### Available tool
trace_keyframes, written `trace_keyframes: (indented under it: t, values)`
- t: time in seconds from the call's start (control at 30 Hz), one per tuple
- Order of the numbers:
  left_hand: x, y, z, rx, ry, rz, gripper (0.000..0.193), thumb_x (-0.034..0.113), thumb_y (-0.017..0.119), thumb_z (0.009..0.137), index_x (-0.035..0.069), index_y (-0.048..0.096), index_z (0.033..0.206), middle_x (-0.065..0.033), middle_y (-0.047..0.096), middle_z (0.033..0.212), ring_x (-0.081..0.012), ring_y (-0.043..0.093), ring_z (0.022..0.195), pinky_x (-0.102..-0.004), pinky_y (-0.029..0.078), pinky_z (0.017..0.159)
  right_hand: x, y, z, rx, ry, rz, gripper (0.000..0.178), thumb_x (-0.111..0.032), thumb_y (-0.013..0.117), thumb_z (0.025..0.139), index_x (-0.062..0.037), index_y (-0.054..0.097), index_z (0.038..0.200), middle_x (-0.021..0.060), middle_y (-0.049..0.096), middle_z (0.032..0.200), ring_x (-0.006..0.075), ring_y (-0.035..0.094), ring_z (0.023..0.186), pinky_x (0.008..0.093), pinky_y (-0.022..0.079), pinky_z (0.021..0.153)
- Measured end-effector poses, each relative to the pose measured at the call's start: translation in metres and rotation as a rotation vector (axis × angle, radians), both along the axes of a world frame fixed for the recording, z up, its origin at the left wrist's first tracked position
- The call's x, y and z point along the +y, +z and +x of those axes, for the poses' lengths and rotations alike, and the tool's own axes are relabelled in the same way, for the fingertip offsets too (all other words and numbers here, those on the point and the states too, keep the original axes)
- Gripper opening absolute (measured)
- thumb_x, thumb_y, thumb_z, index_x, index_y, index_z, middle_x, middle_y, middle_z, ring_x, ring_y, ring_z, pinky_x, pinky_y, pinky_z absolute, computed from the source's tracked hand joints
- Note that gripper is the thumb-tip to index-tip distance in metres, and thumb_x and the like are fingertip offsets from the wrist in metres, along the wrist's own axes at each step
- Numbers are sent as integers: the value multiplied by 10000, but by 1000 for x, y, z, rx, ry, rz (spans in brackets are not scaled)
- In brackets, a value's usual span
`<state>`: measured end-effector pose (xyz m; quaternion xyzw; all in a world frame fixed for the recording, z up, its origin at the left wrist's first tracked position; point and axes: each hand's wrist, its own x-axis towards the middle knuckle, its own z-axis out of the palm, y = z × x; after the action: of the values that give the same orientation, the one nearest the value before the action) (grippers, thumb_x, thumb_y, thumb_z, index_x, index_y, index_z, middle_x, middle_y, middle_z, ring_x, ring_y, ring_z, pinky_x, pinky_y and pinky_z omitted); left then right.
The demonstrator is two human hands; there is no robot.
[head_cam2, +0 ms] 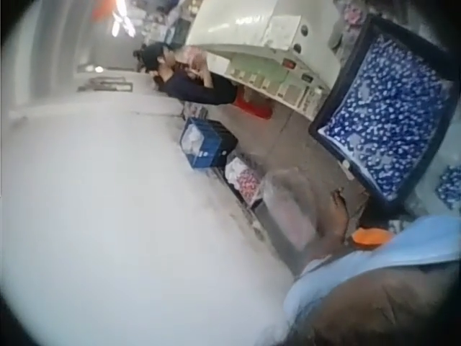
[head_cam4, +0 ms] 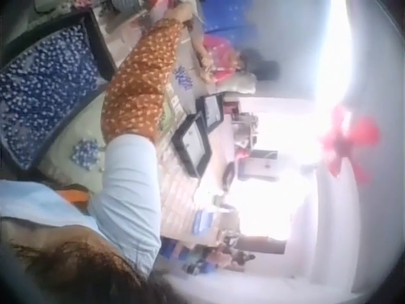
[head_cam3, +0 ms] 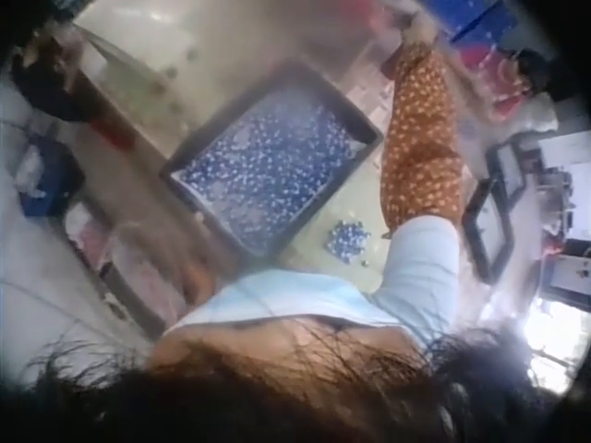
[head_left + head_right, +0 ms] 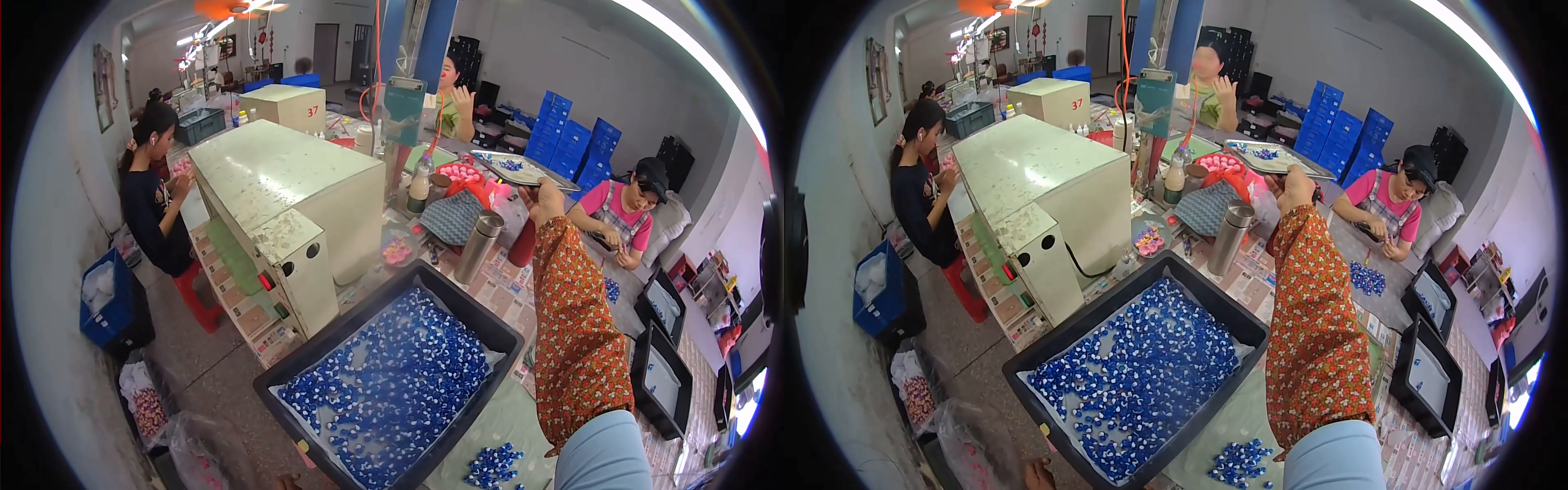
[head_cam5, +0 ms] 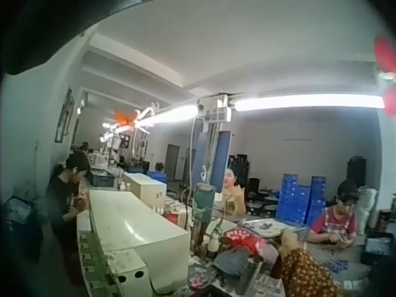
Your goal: Assembling and sorting small blue and yellow toy components on a workstation.
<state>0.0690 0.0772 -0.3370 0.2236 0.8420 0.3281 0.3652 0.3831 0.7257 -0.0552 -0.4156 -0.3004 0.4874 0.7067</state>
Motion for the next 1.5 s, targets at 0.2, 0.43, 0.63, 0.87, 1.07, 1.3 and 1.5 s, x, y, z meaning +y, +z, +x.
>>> trace_keyframes:
  t: [0.2, 0.43, 0.63, 0.87, 1.07, 1.3, 1.5]
  values:
    - [-6, -38, -3, 96, 23, 196, 401, 309, 355, 1095, 6, 600, 1189, -83, 498, 738, -197, 490, 644, -347, 421, 643, 13, -10, -7, 40, 2, 19, 115, -107, 541, 958, 1, 567, 988, 92, 609, 790, 210, 652, 657, 372, 642, 606]
    - [-1, -27, -6, 20, 105, 119, 413, 327, 369, 1091, 8, 614, 1187, -58, 494, 733, -166, 476, 641, -331, 417, 628, 36, -20, -16, 48, -12, 15, 174, -75, 513, 934, 42, 580, 1044, 145, 639, 866, 244, 669, 694, 377, 646, 604]
    - [-3, -42, 0, 74, 126, 53, 400, 326, 396, 1089, -2, 617, 1149, -30, 484, 732, -143, 460, 645, -326, 414, 614, 52, -16, -18, 14, 1, 6, 128, -74, 511, 948, 37, 555, 992, 110, 596, 760, 239, 663, 655, 396, 662, 615]
    - [-14, -80, -3, 126, 68, -46, 307, 227, 487, 1047, 9, 585, 1240, -76, 540, 1003, -180, 511, 906, -352, 423, 821, 87, -27, -20, -47, -28, -3, 255, -59, 448, 953, 84, 575, 1122, 226, 678, 1002, 307, 710, 774, 385, 651, 623]
    - [-35, -110, -11, -61, 188, 267, 363, 316, 428, 1086, 1, 606, 1057, -4, 467, 721, -108, 436, 634, -277, 373, 565, 102, -31, -19, 29, 22, -32, 197, -59, 466, 975, 89, 528, 1090, 207, 643, 940, 302, 697, 751, 401, 662, 628]
    - [-28, -89, -10, 142, 45, 189, 354, 302, 435, 1075, -12, 598, 1082, -45, 553, 769, -169, 509, 695, -329, 431, 626, 91, -17, -21, -50, 235, 12, 337, -260, 561, 1017, 50, 467, 1113, 214, 607, 1040, 334, 663, 911, 451, 616, 849]
    - [-9, -53, 0, 47, 140, 203, 387, 319, 431, 1075, -18, 611, 1132, -77, 592, 802, -207, 553, 740, -347, 458, 689, 67, 0, -14, -187, 320, -41, 434, -287, 587, 993, 39, 465, 1254, 197, 659, 987, 300, 674, 817, 406, 596, 771]
